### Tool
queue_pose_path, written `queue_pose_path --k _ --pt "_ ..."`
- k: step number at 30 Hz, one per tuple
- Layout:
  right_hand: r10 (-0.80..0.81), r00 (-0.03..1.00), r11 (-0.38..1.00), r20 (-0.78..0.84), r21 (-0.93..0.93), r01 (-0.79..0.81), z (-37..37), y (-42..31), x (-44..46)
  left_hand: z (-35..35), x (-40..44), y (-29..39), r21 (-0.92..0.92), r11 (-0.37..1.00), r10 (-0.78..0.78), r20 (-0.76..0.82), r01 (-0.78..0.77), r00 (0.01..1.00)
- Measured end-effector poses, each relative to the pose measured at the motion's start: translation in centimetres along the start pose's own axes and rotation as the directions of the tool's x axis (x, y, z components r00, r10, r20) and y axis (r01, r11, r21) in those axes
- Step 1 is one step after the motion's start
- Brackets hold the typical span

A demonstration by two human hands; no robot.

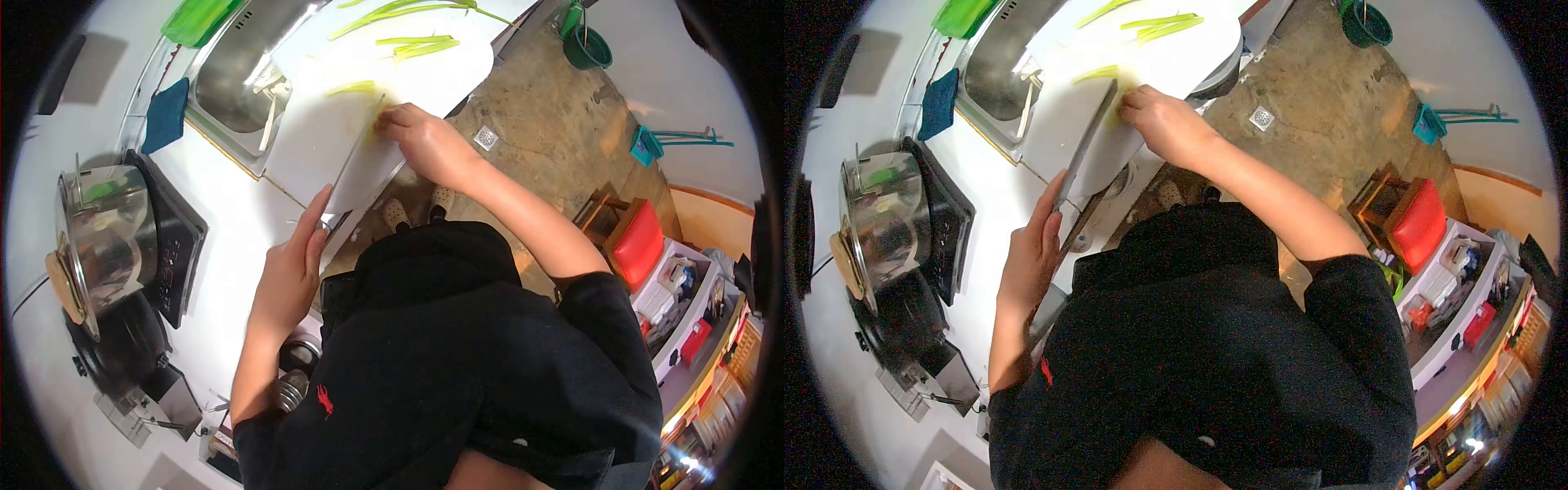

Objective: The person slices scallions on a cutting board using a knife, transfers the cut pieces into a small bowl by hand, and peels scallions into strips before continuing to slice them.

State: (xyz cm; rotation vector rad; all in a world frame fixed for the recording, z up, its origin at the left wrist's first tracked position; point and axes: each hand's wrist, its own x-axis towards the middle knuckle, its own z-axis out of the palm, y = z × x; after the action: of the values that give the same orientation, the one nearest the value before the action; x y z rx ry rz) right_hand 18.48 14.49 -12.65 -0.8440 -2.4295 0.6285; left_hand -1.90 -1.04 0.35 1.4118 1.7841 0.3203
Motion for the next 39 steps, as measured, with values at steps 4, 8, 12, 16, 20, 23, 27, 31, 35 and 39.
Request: queue_pose_path --k 4,8,12,16,20,23,27,31,35,39 --pt "0.001 1.0 1.0 -0.014 0.004 -0.001 0.2 0.2 -0.1 0.1 0.9 0.5 0.017 0.995 0.101 -0.002 -0.101 0.995" --pt "-0.006 1.0 1.0 -0.009 -0.018 0.005 0.7 0.5 -0.1 -0.6 1.3 2.2 0.054 0.998 -0.015 0.084 0.01 0.996" --pt "-0.014 1.0 1.0 -0.019 -0.006 0.014 0.0 0.1 0.0 -0.3 1.8 2.0 0.073 0.996 0.048 0.061 -0.053 0.997" --pt "-0.049 0.997 0.997 -0.054 -0.062 0.045 0.7 0.5 -0.1 -0.1 2.5 3.0 0.123 0.992 0.012 0.087 -0.023 0.996" --pt "-0.023 1.0 0.998 -0.018 -0.062 0.022 0.2 0.1 0.0 -0.2 2.2 3.0 0.136 0.99 -0.05 0.099 0.036 0.994" --pt "-0.014 1.0 0.999 0.009 -0.04 0.015 0.1 0.2 -0.2 -0.2 0.8 1.5 0.111 0.994 -0.006 0.067 -0.002 0.998" --pt "-0.064 0.996 0.998 -0.061 0.006 0.065 0.2 0.4 0.0 -1.3 -2.4 0.8 0.119 0.971 -0.218 0.102 0.206 0.971" --pt "-0.047 0.997 0.999 -0.055 0.021 0.048 0.3 0.4 0.0 -1.8 -4.1 -0.2 0.137 0.957 -0.267 0.061 0.257 0.962" --pt "-0.037 0.998 0.999 -0.045 0.014 0.038 0.2 0.1 -0.1 -1.0 -2.3 0.5 0.024 0.968 -0.253 0.061 0.252 0.966" --pt "0.006 1.0 1.0 -0.018 -0.025 -0.007 0.5 0.2 -0.1 0.4 0.5 0.5 0.018 0.998 0.065 0.005 -0.065 0.998"
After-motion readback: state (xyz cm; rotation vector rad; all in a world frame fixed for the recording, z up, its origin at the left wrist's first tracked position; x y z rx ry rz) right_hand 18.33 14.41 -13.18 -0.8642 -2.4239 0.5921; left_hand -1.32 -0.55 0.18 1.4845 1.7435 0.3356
